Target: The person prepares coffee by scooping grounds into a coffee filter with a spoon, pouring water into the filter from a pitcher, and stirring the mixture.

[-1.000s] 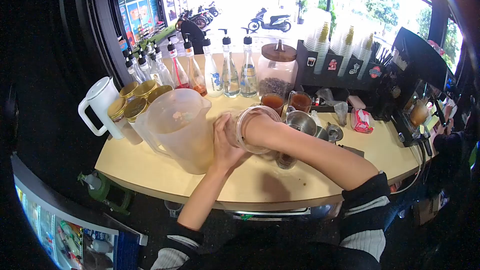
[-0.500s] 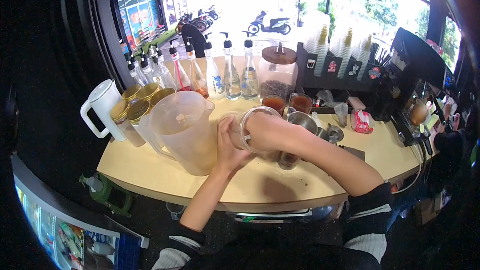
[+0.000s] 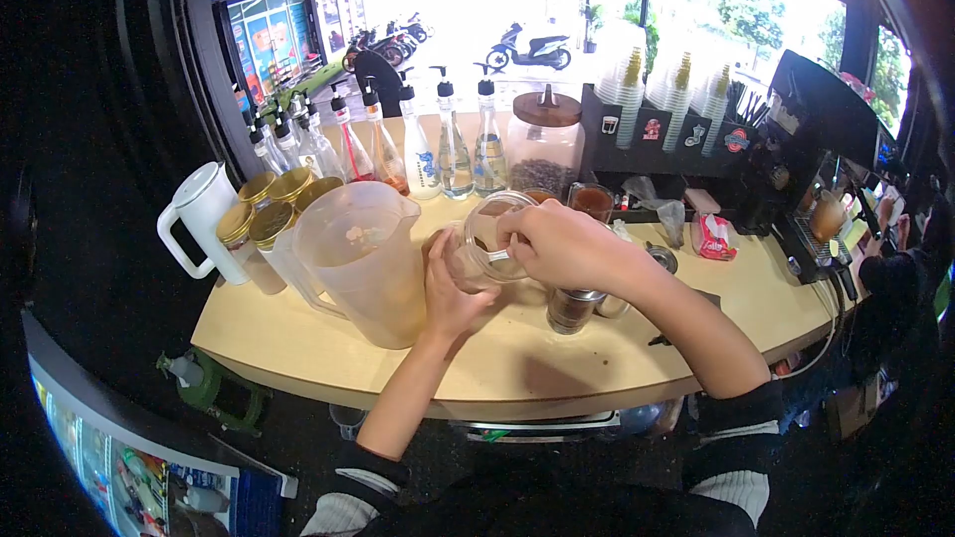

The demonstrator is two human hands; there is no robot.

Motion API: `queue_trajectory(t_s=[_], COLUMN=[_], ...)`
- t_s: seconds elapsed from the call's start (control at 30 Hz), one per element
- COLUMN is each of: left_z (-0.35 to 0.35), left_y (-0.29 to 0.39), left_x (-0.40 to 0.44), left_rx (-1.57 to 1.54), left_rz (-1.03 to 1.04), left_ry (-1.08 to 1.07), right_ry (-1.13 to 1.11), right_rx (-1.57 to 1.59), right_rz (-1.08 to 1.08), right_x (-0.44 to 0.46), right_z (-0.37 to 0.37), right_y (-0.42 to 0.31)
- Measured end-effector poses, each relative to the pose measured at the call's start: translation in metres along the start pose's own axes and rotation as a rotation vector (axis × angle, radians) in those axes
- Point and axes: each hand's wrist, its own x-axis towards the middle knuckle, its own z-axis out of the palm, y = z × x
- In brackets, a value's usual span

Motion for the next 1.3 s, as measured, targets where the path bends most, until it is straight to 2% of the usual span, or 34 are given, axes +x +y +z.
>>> queue_trajectory(t_s=[0.27,0.4,0.57,0.7,0.87,1.1,1.3], left_z=[0.0,0.001,0.0,-0.004,-0.001,0.0,0.006], left_y=[0.003,0.001,0.002,0.009,0.009,0.005,-0.001], left_x=[0.001,0.001,0.0,0.003,0.003,0.004,0.001], left_rx=[-0.001,-0.002,-0.017,0.088,-0.012,0.034,0.012], left_rz=[0.054,0.058,-0.01,0.032,-0.156,-0.116,-0.29], left_ry=[0.018,0.02,0.005,-0.013,-0.032,-0.071,-0.052], right_ry=[0.13,0.12,0.174,0.178,0.273,0.28,0.336], right_rx=[-0.053,-0.033,0.119,0.235,0.264,0.384,0.339], right_rz=[-0.046,-0.009,-0.088,-0.005,-0.055,0.044,0.055], right_x=[-0.007,-0.009,-0.009,-0.015,-0.03,-0.052,-0.079], right_z=[0.005,0.0,-0.007,-0.017,-0.015,-0.036,-0.048], right_y=[0.002,-0.002,0.021,0.03,0.045,0.074,0.126])
